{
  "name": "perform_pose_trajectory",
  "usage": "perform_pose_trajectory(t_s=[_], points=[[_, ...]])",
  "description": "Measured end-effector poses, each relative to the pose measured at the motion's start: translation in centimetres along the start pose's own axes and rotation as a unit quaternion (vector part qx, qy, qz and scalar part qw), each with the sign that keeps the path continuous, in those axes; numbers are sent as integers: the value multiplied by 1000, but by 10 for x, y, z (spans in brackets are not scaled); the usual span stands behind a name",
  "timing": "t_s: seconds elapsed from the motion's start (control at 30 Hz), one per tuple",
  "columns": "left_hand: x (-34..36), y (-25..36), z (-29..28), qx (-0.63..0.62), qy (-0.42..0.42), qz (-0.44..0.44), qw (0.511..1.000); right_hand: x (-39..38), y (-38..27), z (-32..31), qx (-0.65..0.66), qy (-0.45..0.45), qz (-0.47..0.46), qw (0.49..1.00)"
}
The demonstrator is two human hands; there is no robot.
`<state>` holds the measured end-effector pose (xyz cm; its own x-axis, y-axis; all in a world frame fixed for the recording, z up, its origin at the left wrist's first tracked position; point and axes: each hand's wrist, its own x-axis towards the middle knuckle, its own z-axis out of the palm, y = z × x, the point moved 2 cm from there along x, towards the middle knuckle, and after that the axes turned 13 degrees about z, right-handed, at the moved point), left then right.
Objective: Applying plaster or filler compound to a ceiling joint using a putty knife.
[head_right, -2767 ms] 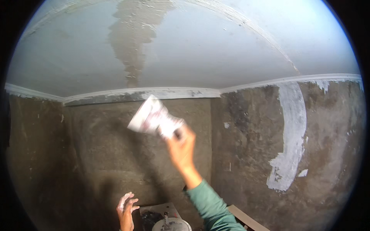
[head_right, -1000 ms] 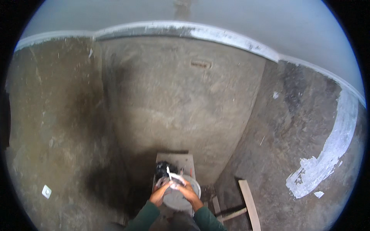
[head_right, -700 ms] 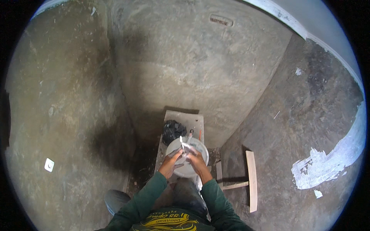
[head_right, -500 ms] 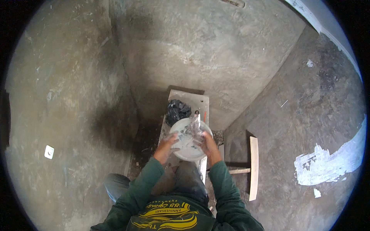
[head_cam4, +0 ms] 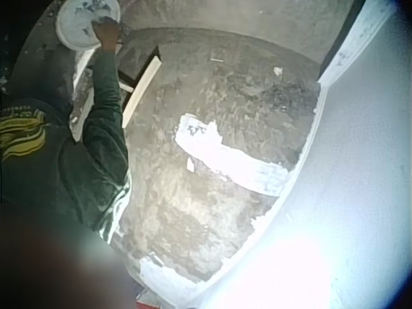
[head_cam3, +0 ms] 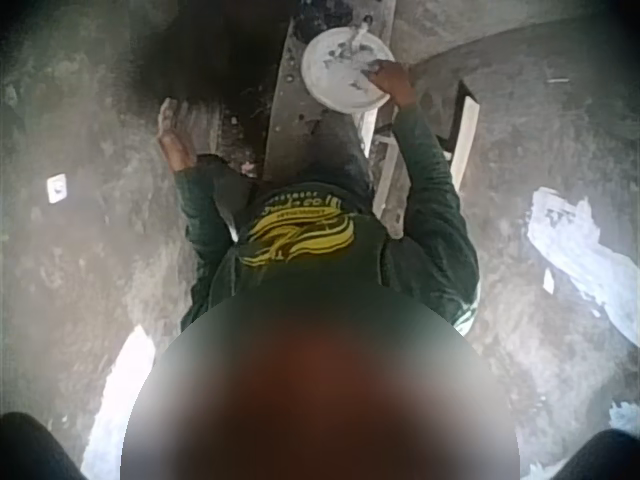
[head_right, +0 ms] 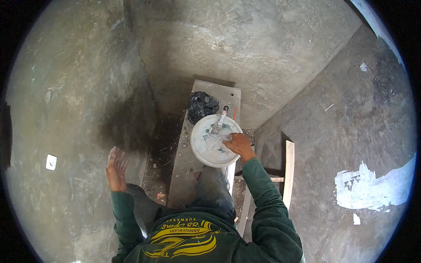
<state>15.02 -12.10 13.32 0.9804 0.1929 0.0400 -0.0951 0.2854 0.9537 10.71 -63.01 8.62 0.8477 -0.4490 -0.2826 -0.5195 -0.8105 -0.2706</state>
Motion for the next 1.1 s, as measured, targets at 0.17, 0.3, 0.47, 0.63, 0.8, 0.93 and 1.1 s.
perform_pose_trajectory(t_s=[0.17,0.3,0.47,0.63,0.8,0.93,1.1], points=[[-15,-97,82,62,-164,-153,972,15,59,18,207,-49,106,971],[-17,-227,139,188,-201,-208,939,-10,37,32,356,-144,158,910],[-46,-266,210,212,-118,-302,922,-46,81,42,419,-91,196,882],[-28,-286,186,96,-108,-376,915,-26,96,53,319,-115,233,911],[-48,-277,191,116,-140,-366,913,-8,58,53,263,-194,270,906],[-44,-286,185,128,-132,-354,917,-2,19,40,130,-146,191,962],[-42,-297,175,125,-136,-358,915,-5,-14,23,143,-174,213,951]])
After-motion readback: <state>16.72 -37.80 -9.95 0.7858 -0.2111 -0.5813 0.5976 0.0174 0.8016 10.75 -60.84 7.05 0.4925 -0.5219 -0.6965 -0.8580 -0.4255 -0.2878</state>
